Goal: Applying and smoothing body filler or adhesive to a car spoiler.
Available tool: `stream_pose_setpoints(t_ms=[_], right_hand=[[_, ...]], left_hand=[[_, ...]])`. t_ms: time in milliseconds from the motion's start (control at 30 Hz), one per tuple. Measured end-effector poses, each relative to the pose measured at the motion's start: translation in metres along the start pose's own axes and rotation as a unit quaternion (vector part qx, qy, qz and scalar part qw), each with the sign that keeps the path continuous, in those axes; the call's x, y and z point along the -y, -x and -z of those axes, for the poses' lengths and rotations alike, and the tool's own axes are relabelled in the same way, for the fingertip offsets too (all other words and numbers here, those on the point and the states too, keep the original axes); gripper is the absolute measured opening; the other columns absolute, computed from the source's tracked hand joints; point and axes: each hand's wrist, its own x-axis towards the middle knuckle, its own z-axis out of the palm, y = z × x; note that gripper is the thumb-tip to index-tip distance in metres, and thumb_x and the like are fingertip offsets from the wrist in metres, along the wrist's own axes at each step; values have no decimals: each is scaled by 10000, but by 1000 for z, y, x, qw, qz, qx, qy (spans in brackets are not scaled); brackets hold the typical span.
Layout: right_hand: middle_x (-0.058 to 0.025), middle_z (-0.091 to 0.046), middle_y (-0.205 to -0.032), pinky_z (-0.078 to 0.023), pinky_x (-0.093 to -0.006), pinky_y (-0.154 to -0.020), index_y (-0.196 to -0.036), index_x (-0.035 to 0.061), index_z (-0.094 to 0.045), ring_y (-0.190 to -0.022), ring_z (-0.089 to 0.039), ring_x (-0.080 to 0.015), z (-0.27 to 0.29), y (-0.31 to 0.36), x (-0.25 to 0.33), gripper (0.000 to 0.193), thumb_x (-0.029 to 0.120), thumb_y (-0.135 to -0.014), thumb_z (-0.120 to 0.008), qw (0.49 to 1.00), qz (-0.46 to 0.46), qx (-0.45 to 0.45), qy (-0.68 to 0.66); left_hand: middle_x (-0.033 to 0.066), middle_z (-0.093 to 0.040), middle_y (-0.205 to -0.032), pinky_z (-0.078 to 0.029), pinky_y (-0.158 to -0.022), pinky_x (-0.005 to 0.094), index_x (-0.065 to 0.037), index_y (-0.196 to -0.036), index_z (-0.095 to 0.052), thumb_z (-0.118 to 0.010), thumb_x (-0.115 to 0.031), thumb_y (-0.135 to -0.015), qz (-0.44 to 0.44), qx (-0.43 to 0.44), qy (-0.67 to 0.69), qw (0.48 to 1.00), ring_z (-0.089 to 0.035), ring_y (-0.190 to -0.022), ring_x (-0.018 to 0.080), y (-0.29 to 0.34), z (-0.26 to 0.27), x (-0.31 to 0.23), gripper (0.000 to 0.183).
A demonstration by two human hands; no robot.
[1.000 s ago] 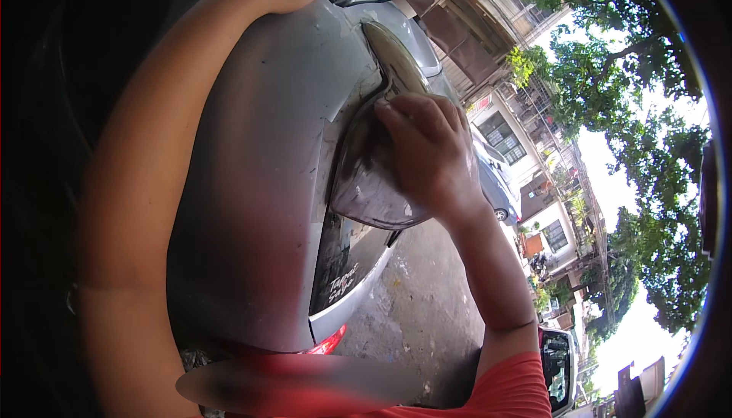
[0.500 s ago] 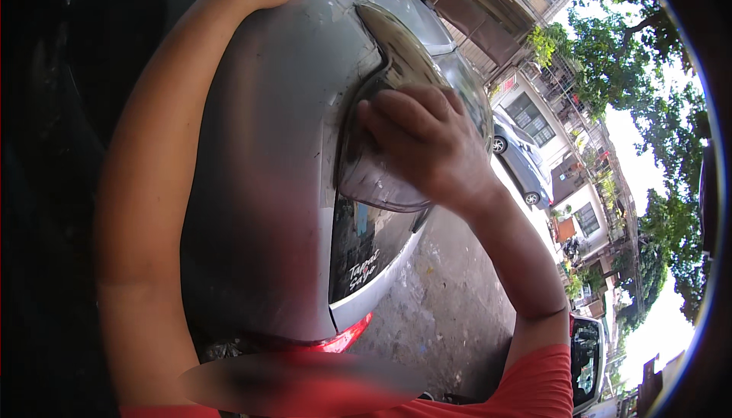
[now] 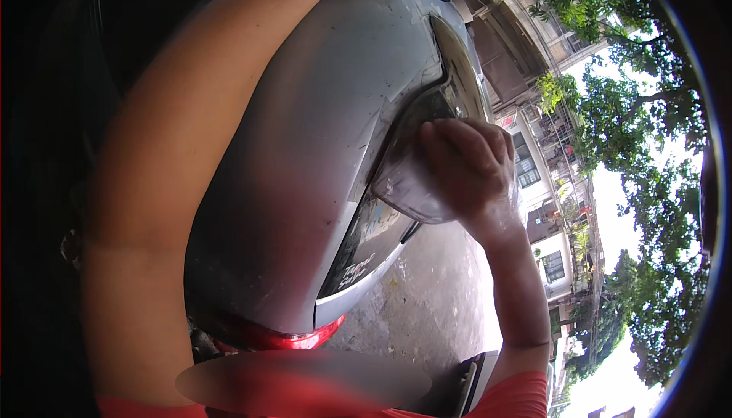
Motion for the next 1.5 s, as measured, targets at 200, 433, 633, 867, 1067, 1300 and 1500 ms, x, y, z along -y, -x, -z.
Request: stream_pose_setpoints(t_ms=[200,433,633,867,1067,1300,1500], right_hand=[[-111,-639,-1158,-471,-381,-954,-1185,39,-713,-1085,-594,-276,-5,55,-33,489,-143,-753,-573,972,-225,-52,36],[-147,-597,-1249,-475,-381,-937,-1202,39,-701,-1132,-569,-301,-14,43,-21,509,-138,-750,-549,963,-255,-80,-13],[-123,-611,-1235,-470,-396,-937,-1167,70,-713,-1091,-574,-309,-6,49,-23,472,-102,-746,-585,949,-284,-132,18],[-96,-628,-1209,-471,-421,-958,-1121,90,-726,-1115,-577,-326,-16,46,-19,416,-42,-736,-641,925,-323,-200,-5],[-93,-621,-1248,-491,-345,-966,-1167,96,-725,-1129,-608,-236,-3,62,-12,363,-87,-882,-594,879,-351,-323,1],[-180,-635,-1256,-531,-348,-930,-1291,-32,-582,-1081,-661,-235,-7,202,98,325,-64,-999,-444,733,-539,-352,-220],[-105,-693,-915,-533,-275,-669,-1105,-10,-612,-773,-673,-148,-36,398,302,148,77,-990,-578,395,-872,-140,-253]], left_hand=[[64,-619,-676,-493,-595,336,-7,-1058,-669,-572,-285,-975,163,-43,338,926,-601,-600,154,53,-8,-98,306],[67,-611,-667,-471,-506,282,-39,-1454,-492,-513,-239,-962,280,272,478,787,-567,-512,133,100,37,-131,532],[35,-571,-636,-396,-423,227,-78,-1554,-336,-482,-185,-973,357,254,510,740,-504,-458,83,130,37,-161,608],[26,-561,-657,-369,-405,206,-156,-1616,-92,-462,-129,-995,445,102,629,630,-475,-469,70,210,22,-210,724],[68,-563,-762,-392,-478,212,-147,-1614,-3,-479,-111,-974,434,-60,616,654,-459,-553,91,235,-20,-268,798],[113,-627,-902,-431,-565,242,-204,-1591,156,-525,-112,-976,401,-88,668,621,-502,-612,119,242,-40,-287,923],[159,-609,-1082,-469,-637,268,-290,-1566,225,-512,-63,-964,368,-93,707,597,-541,-675,133,231,-58,-315,979]])
